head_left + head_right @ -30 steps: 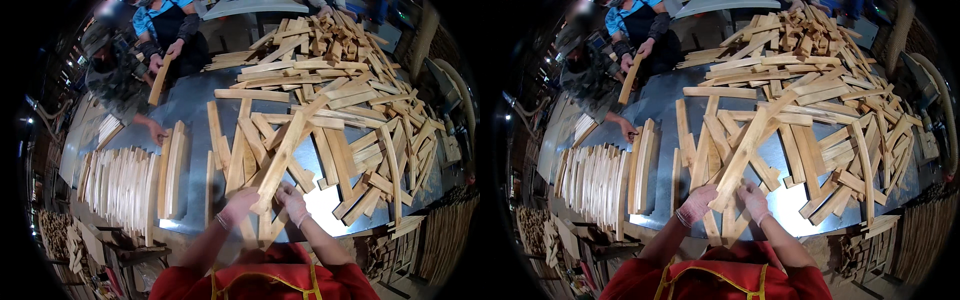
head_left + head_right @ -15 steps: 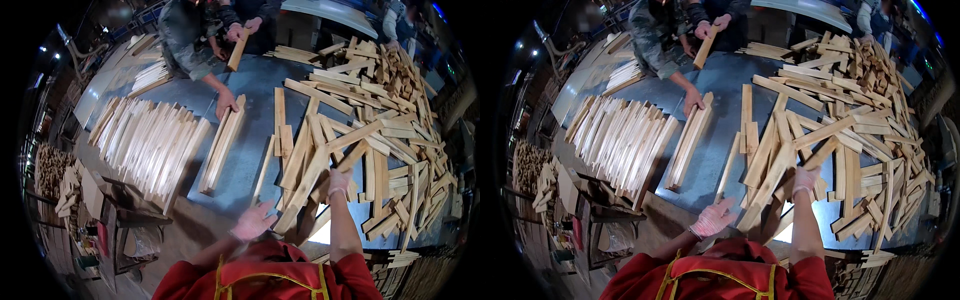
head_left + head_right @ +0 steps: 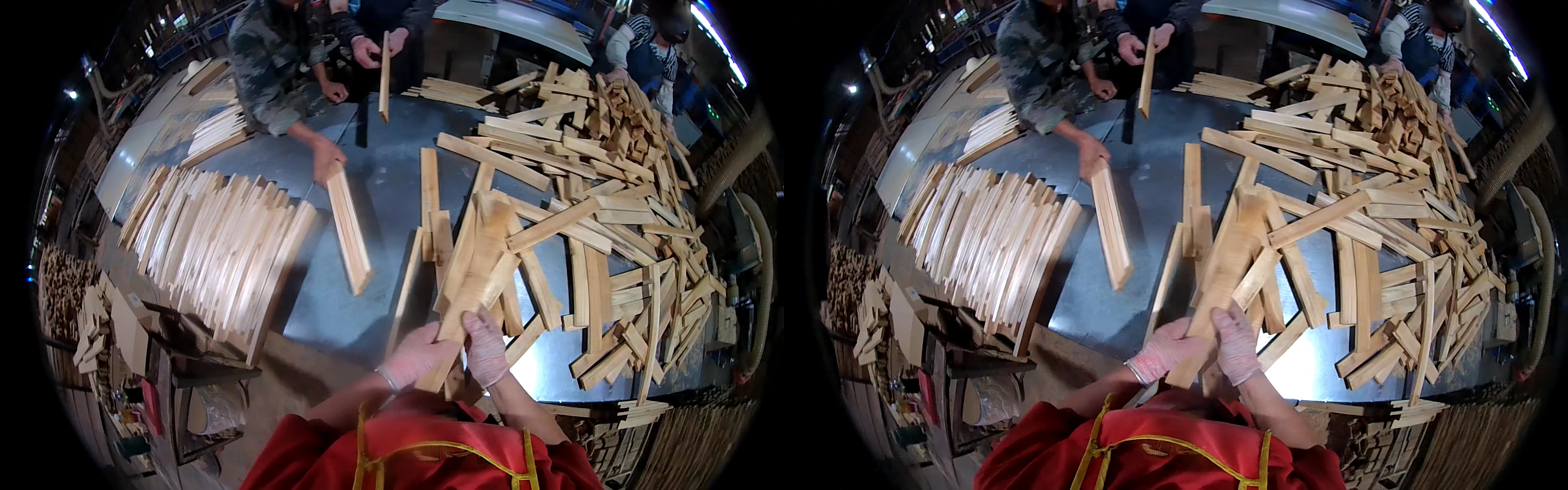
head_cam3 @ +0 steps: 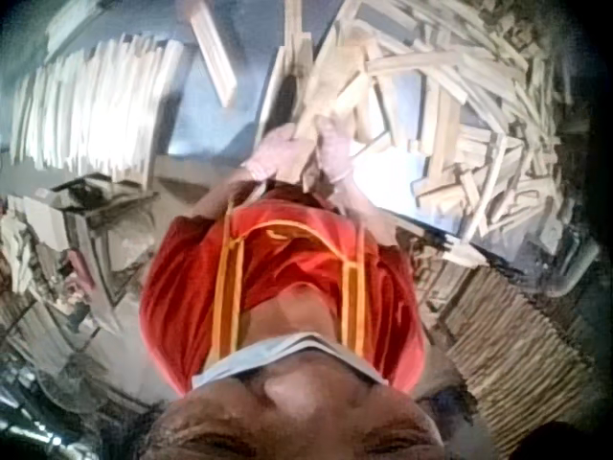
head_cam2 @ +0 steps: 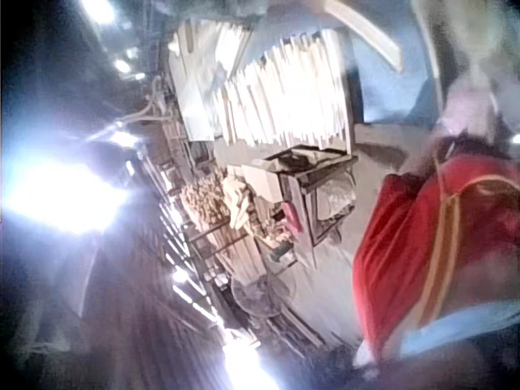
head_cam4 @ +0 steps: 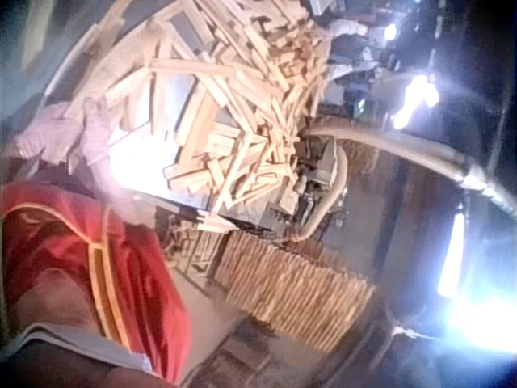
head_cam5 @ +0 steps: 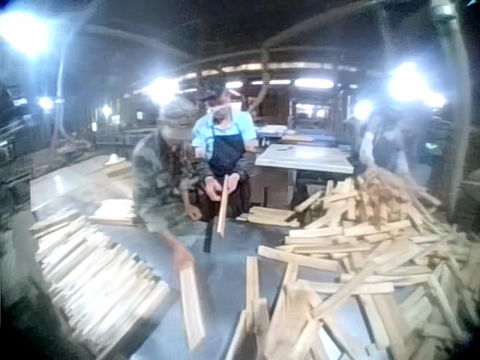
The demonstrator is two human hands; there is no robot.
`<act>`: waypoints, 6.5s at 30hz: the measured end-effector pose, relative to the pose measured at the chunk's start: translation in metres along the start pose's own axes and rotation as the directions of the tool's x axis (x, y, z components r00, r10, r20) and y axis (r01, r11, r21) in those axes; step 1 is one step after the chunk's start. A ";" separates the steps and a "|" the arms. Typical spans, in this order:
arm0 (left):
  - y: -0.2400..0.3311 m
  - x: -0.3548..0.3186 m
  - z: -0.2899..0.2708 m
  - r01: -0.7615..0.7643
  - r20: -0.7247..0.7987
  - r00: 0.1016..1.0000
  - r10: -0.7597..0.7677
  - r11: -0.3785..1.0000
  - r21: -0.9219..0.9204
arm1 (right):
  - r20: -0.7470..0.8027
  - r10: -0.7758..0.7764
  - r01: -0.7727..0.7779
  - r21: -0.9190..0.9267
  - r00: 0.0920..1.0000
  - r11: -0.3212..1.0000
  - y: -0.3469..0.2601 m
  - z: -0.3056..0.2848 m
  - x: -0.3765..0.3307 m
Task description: The person sorts and stacks light-colored wooden planks on a large metal table. They repeatedly pick up planks from a pile, align them, and place them into a neat stack while other workers handle wood nearby.
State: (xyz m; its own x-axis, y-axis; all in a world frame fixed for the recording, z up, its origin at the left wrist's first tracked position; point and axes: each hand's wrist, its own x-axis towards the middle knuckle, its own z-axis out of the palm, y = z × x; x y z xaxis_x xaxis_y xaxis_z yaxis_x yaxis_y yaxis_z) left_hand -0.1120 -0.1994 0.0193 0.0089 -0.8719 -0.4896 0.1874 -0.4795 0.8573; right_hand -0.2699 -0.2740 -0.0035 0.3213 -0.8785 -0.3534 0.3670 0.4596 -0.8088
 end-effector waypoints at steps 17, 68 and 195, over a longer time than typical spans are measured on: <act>-0.024 0.035 -0.040 0.341 -0.509 0.821 0.259 0.493 0.800 | -0.438 0.022 -0.027 -0.005 0.899 1.000 -0.128 -0.168 0.268; -0.060 -0.011 -0.049 -0.038 -0.439 0.868 0.233 0.912 0.409 | -0.037 0.063 -0.072 -0.283 0.997 0.956 -0.021 -0.017 0.106; 0.035 0.038 -0.172 0.617 -0.769 0.539 0.345 0.460 0.639 | 0.074 0.393 -0.298 -0.528 0.917 0.795 -0.017 -0.080 -0.031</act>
State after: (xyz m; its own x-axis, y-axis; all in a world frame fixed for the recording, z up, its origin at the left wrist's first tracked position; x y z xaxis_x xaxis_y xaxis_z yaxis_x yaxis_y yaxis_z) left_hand 0.0636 -0.2328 0.0036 0.8245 -0.5585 -0.0905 -0.5354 -0.8219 0.1942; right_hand -0.3556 -0.2648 -0.0164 0.5032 -0.6151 -0.6070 -0.2648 0.5588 -0.7859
